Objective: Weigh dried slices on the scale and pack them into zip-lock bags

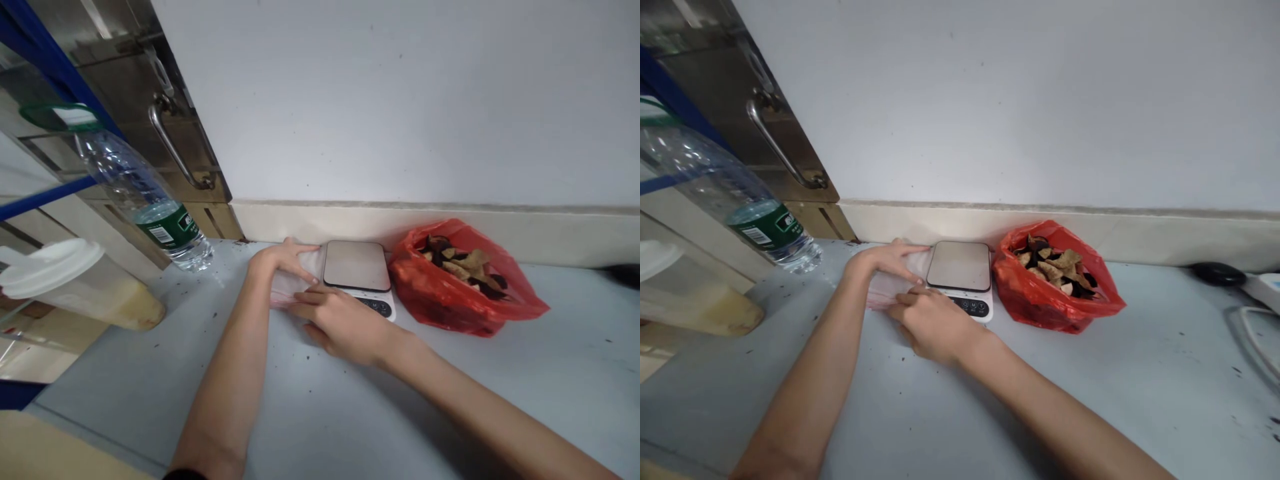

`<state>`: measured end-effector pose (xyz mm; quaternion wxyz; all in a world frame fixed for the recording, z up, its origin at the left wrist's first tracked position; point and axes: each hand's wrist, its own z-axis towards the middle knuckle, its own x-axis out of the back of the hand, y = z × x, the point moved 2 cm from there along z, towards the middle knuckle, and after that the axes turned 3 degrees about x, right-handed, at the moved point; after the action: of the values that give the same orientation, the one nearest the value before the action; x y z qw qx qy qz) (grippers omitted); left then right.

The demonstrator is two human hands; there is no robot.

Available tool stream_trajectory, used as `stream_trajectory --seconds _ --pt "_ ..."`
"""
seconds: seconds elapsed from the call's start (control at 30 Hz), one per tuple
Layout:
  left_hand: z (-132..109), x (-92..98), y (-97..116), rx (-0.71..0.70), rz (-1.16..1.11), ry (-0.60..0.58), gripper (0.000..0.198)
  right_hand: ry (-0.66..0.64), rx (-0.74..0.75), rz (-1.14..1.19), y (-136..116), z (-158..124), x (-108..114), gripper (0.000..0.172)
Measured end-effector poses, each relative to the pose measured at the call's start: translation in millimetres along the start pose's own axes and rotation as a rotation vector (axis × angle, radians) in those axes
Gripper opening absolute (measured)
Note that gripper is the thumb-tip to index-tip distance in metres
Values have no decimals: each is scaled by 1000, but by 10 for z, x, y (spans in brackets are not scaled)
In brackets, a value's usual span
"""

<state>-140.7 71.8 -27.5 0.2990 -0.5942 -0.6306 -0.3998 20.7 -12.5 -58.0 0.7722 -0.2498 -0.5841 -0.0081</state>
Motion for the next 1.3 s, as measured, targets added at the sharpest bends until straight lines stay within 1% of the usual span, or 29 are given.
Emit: stream_trajectory --seconds 0.13,0.23,0.37,0.5,0.57,0.63,0.67,0.73,0.8,0.83,0.9,0.97,1.0,1.07,1.1,1.17,1.23,1.27,1.3 --pt "-23 1 23 26 10 3 104 -124 -6 -61 -69 10 41 26" --pt "-10 -15 32 40 13 19 95 -173 -17 -94 -109 33 68 28" --pt "5 -8 40 35 14 51 94 -192 -38 -99 -163 14 89 28" --pt "-5 17 39 34 21 63 93 -166 -29 -54 -191 -7 58 26" --pt "-6 14 39 41 23 68 96 -167 -35 -44 -181 -8 49 26" --pt "0 3 41 42 25 78 100 -192 -49 -32 -161 -19 88 28" --pt "4 -2 41 39 25 85 101 -203 -54 -17 -151 -35 138 30" --pt "5 0 39 22 26 98 100 -203 -73 30 -126 -98 313 35" --pt "-13 34 40 -5 28 106 100 -154 -133 74 -80 -212 577 35" --pt "-34 66 47 -22 28 112 99 -114 -167 97 -47 -289 729 32" --pt "-99 154 81 -36 28 133 91 23 -262 96 56 -481 1046 20" --pt "-190 260 154 -11 32 212 79 167 -430 42 219 -716 1318 24" --pt "-239 309 215 -29 25 261 73 245 -506 -17 312 -839 1427 23" --pt "-332 374 372 -113 -11 330 64 332 -658 -185 502 -1063 1563 17" --pt "-368 385 455 -155 -25 332 61 316 -727 -236 594 -1152 1586 15" --pt "-418 372 610 -223 -42 304 55 166 -808 -212 755 -1265 1552 10" --pt "-440 332 724 -248 -47 254 52 17 -827 -91 872 -1308 1466 7" --pt "-445 312 763 -253 -45 232 51 -20 -824 -38 917 -1312 1424 10" --pt "-448 296 790 -253 -43 221 51 -28 -815 -12 955 -1311 1392 16"
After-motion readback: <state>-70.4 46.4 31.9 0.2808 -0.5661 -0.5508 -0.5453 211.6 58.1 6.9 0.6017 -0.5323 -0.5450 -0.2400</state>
